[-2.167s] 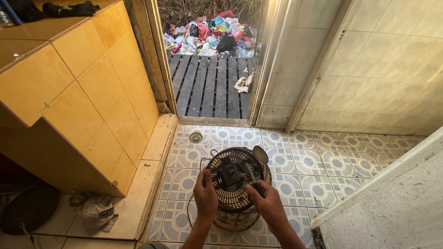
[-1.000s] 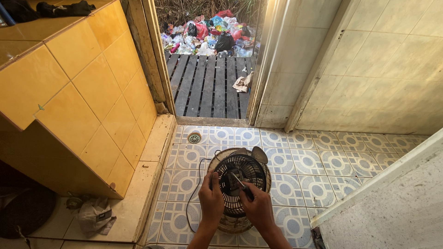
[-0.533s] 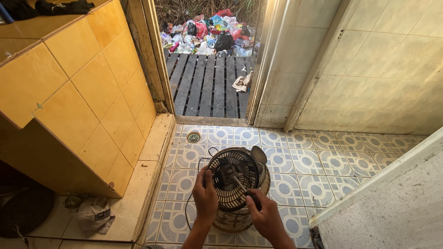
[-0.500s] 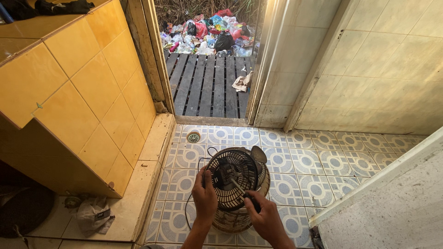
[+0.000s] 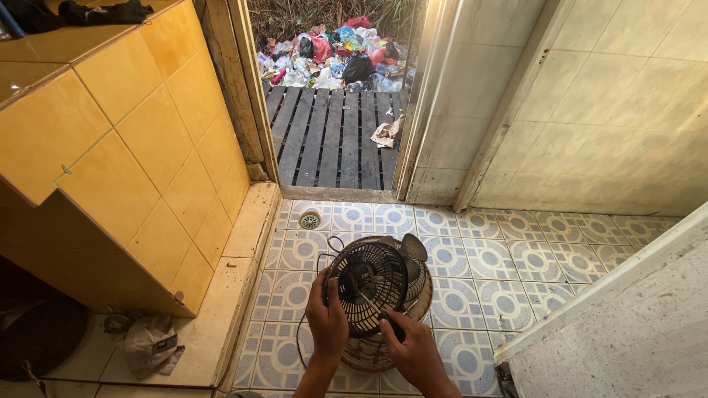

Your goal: The person works on a small electric fan set on a woven stool, using a screwdriver to loosen its parts. They remove the front grille, handle the fan blades and rear components, and reattach the grille, tightening screws as they reassemble the fan.

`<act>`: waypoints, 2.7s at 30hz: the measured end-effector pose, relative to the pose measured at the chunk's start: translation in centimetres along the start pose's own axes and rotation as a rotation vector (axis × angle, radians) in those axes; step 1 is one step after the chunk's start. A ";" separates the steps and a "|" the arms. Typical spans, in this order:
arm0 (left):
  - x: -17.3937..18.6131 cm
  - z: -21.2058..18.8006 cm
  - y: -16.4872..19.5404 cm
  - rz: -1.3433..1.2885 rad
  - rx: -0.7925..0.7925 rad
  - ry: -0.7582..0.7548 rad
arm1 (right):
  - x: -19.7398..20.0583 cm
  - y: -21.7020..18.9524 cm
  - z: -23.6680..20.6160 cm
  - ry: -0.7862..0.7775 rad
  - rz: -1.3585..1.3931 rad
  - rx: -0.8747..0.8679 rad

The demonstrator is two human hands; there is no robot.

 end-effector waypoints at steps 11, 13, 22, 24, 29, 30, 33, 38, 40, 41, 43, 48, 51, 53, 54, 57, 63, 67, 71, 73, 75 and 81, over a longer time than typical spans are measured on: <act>0.0 -0.3 1.7 0.085 -0.258 -0.049 | -0.6 1.5 1.9 -0.237 0.044 -0.267; -0.1 -0.3 1.6 0.089 -0.243 -0.041 | 0.2 0.1 2.1 -0.169 -0.028 -0.143; 0.1 -0.3 1.4 0.070 -0.156 0.020 | 0.8 -4.8 -0.2 0.010 -0.270 0.004; 0.1 -0.3 1.2 0.066 -0.132 0.022 | 0.8 -4.7 -0.3 0.007 -0.232 -0.068; 0.1 -0.6 1.0 0.068 -0.098 0.020 | 1.2 -5.4 -0.3 0.046 -0.386 0.038; 0.2 -0.7 1.1 0.071 -0.124 0.024 | 1.2 -5.4 -0.3 0.045 -0.422 0.042; 0.1 -0.8 1.2 0.075 -0.134 0.034 | 1.6 -6.1 -0.4 0.101 -0.418 0.178; 0.1 -0.9 1.3 0.079 -0.111 0.011 | 1.4 -6.7 -0.6 0.084 -0.404 0.261; 0.1 -1.0 1.5 0.085 -0.120 0.008 | 1.5 -7.3 -1.0 0.113 -0.417 0.339; 0.1 -1.0 1.5 0.086 -0.105 0.005 | 1.5 -7.6 -1.1 0.133 -0.431 0.375; 0.1 -1.0 1.3 0.082 -0.074 0.004 | 1.6 -7.7 -1.1 0.141 -0.447 0.372; 0.2 -0.9 1.1 0.080 -0.057 0.016 | 1.9 -6.8 -0.8 0.111 -0.368 0.276; 0.2 -0.9 1.5 0.094 -0.116 0.018 | 1.6 -5.4 -0.2 0.080 -0.421 0.116; 0.1 -1.0 1.5 0.083 -0.095 0.010 | 1.5 -4.7 0.2 0.057 -0.382 0.059; 0.2 -1.0 1.5 0.078 -0.083 0.005 | 1.5 -4.4 0.3 0.045 -0.362 0.030; 0.1 -1.1 1.3 0.076 -0.038 -0.001 | 1.4 -4.2 0.2 -0.009 -0.299 0.048; 0.0 -1.0 1.9 0.107 -0.148 0.005 | 2.0 -5.1 -0.3 0.034 -0.225 0.099; -0.4 -1.0 1.6 0.091 -0.102 0.010 | 2.7 -5.1 -0.2 0.087 -0.252 -0.031; -0.3 -0.7 1.7 0.080 -0.074 0.017 | 3.0 -5.3 -0.5 -0.009 -0.132 -0.003; -0.3 -0.6 1.8 0.072 -0.061 0.012 | 3.3 -5.3 -0.7 -0.002 -0.099 0.041; -0.5 -0.5 2.2 0.060 -0.083 0.010 | 3.6 -5.5 -0.6 0.072 -0.087 0.095; -0.7 -0.6 3.1 0.094 -0.161 0.009 | 3.6 -4.9 -0.5 0.164 -0.257 -0.008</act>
Point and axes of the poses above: each hand's wrist, its own z-axis towards the middle knuckle, its own x-axis out of the back of the hand, y = z × x, the point moved 6 cm from there along z, towards the middle knuckle, and after that the axes turned 9 degrees about -x, right-handed, at the moved point
